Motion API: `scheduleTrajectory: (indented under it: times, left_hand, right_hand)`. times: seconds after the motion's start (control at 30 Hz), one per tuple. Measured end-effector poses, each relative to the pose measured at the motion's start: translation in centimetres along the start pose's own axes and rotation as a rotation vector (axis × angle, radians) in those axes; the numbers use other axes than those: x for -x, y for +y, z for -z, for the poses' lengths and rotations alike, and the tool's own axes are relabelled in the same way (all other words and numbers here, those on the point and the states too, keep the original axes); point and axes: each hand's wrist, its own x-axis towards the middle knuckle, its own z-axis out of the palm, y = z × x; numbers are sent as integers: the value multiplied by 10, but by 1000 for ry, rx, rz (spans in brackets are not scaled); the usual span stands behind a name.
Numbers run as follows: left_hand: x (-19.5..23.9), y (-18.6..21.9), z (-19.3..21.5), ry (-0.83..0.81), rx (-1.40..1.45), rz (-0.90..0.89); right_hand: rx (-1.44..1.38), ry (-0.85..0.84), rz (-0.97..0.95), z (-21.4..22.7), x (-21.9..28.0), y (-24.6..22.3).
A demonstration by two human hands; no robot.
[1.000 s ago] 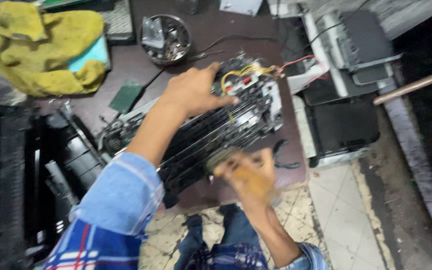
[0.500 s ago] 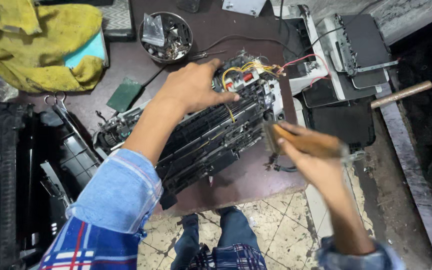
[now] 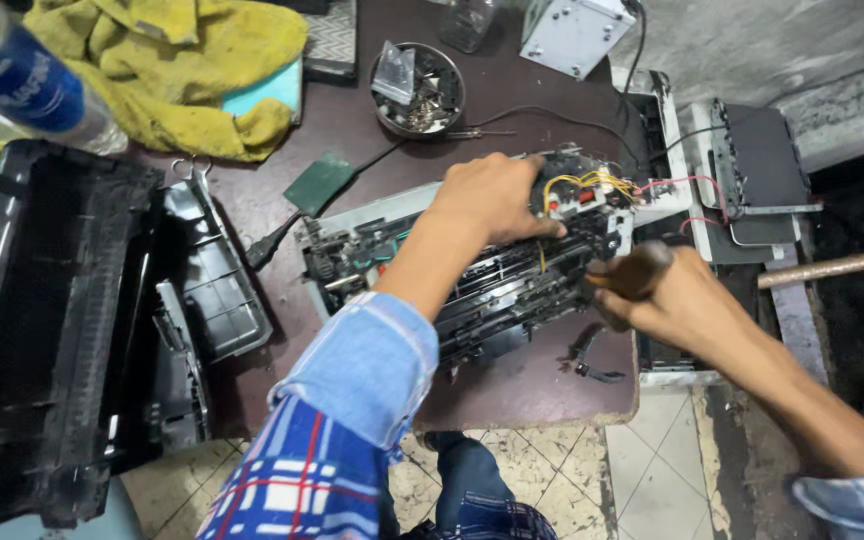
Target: The person uses a brush to clean the interior of a disassembled printer, then manipulates internal components and wires with both hands. The person repositions the printer chassis and continues to adjust parts inside.
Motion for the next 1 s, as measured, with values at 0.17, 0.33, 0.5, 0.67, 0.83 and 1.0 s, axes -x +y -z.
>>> scheduleTrajectory:
  times: [0.17, 0.33, 0.5, 0.67, 0.83, 1.0]
  left_hand:
    - [2, 5, -7, 3, 5, -5]
    - [-1, 4, -5, 16, 15, 17]
    - [-5, 4, -10, -2, 11, -5]
    - [-5, 0, -8, 48, 12, 2]
    - [-9, -5, -1, -3, -4, 32]
    - [-7, -7, 4, 42, -19, -1]
  right_hand:
    - [260, -378, -101, 12, -10, 17]
    - [-300, 50, 112, 0, 1, 23]
    - [72, -47, -28, -7, 11, 23]
    - [140, -129, -45, 3, 18, 26]
    - [-505, 532, -156, -85, 58, 35]
    - [-414, 604, -6, -168, 78, 40]
